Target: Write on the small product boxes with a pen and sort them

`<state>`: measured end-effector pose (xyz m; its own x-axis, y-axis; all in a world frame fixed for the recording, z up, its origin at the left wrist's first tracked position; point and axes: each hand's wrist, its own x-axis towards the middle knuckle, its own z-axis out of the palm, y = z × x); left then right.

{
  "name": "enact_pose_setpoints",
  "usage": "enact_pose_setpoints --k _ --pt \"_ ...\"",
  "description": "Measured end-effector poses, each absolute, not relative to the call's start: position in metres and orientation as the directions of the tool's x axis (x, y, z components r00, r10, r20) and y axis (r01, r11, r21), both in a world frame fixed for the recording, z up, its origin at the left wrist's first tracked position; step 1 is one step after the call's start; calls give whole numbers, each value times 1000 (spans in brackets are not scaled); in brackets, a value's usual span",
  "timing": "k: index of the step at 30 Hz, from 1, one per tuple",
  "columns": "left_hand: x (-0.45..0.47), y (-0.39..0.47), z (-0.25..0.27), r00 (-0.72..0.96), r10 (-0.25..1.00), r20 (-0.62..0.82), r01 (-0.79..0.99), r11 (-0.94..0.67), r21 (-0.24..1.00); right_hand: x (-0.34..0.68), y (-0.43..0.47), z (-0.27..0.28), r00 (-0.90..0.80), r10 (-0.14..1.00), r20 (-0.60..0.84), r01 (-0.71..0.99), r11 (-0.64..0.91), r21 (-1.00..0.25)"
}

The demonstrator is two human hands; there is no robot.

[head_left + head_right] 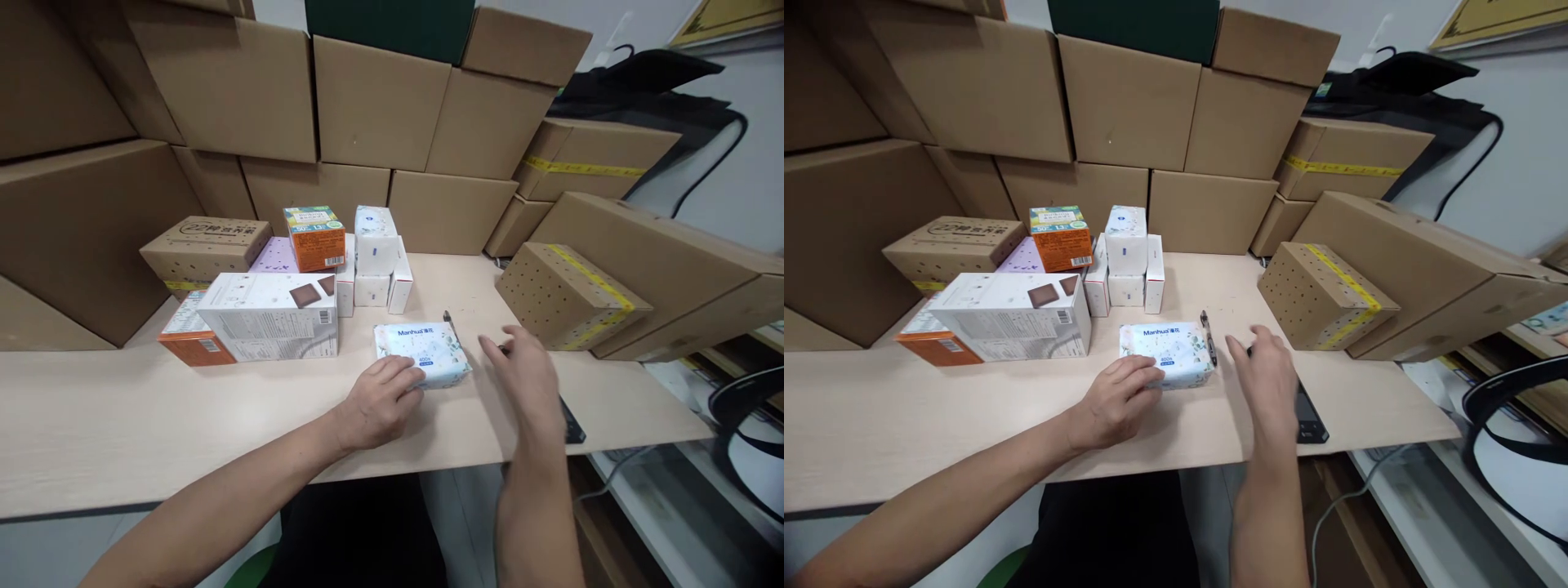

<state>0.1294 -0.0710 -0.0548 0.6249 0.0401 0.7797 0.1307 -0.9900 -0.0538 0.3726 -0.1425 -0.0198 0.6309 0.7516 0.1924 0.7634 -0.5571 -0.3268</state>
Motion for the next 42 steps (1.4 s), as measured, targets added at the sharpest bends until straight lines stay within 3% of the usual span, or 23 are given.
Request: enact_pose_setpoints --k 2,5,10,16,18,20,22,24,27,30,42 --pt "129 -73 -54 610 39 791 132 -990 -53 380 -179 -30 704 671 233 710 -659 -249" --pt "128 -80 -53 582 -31 812 49 -996 -73 396 -218 -56 797 588 137 603 -768 -216" --pt "131 -93 -56 707 -230 668 -235 -968 -84 406 -229 -80 730 673 120 676 -685 -271" --pt "136 -102 -67 777 -231 585 -283 -959 -3 386 -224 -81 743 608 279 668 -654 -355" --pt "138 -107 -68 795 -121 594 -259 -954 152 374 -228 -77 734 583 347 677 -598 -428" --pt "141 -114 -68 818 119 563 -192 -866 461 356 -233 -68 719 555 417 691 -514 -508" --pt "147 -119 -68 828 402 391 -110 -568 816 334 -238 -56 722 518 460 686 -441 -579" --pt "155 -122 -67 823 538 180 -124 -139 982 310 -240 -45 720 499 482 681 -376 -629" --pt "163 -121 -64 816 573 71 -302 318 899 278 -235 -36 661 524 537 720 -241 -651" --pt "159 -117 -56 787 616 28 -422 505 753 255 -223 -41 594 537 599 765 -145 -628" --pt "144 -109 -36 622 782 -51 -629 536 563 229 -197 -49 458 549 699 854 -52 -518"
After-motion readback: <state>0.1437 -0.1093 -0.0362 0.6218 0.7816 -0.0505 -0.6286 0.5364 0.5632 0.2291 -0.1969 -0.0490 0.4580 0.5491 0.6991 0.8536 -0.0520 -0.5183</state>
